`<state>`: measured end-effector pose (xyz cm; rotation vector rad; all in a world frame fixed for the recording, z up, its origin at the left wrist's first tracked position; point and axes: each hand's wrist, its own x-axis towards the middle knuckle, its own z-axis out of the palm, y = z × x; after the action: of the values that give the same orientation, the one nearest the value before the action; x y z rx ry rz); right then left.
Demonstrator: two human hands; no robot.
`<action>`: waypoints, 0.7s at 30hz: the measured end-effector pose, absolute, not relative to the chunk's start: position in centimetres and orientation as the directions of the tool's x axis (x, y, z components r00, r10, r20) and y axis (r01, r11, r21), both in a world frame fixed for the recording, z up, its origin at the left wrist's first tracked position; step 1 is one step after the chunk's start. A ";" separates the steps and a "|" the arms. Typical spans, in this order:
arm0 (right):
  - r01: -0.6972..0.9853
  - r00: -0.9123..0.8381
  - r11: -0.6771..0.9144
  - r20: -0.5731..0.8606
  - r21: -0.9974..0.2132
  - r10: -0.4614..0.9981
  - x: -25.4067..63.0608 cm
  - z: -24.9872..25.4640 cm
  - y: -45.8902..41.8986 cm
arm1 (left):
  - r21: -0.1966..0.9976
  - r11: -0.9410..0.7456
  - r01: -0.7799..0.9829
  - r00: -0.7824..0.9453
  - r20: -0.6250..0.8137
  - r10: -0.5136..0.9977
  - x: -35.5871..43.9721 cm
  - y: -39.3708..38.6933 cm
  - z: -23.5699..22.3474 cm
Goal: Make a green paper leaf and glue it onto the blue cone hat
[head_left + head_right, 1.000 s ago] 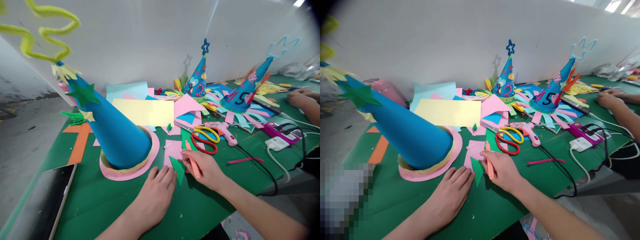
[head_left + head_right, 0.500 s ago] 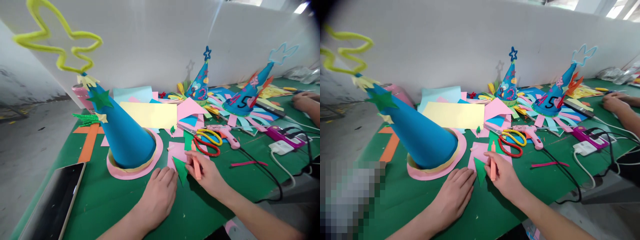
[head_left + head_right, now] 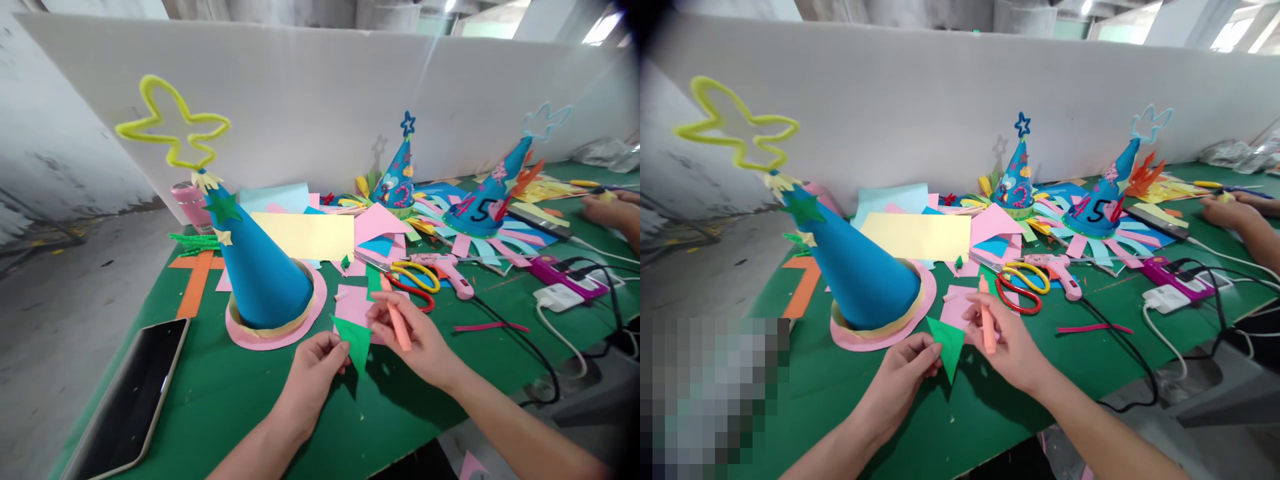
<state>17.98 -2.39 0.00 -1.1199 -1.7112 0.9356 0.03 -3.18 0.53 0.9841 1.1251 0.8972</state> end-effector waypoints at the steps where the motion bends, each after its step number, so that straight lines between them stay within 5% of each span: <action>1: 0.390 -0.228 0.357 0.287 -0.849 0.930 18.5 0.0 -2.0 | 0.940 0.326 -0.099 0.188 -0.304 0.934 0.1 -3.3 0.6; 4: 0.723 -0.293 0.467 0.386 -0.509 0.875 20.3 -0.2 -0.3 | 0.928 0.342 -0.146 0.147 -0.321 0.935 0.3 -3.4 1.0; 7: 0.819 -0.328 0.460 0.378 -0.342 0.866 21.6 -0.4 1.6 | 0.930 0.325 -0.171 0.116 -0.309 0.944 0.7 -3.2 1.5; 21: 0.807 -0.585 0.589 0.185 0.037 0.790 19.8 -1.1 5.0 | 0.991 0.129 -0.036 0.012 -0.129 0.992 0.8 -2.8 -0.6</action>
<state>19.76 5.01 -1.09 -1.3487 -2.6651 -0.1753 0.77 -2.83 -0.56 1.0914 1.2336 1.1237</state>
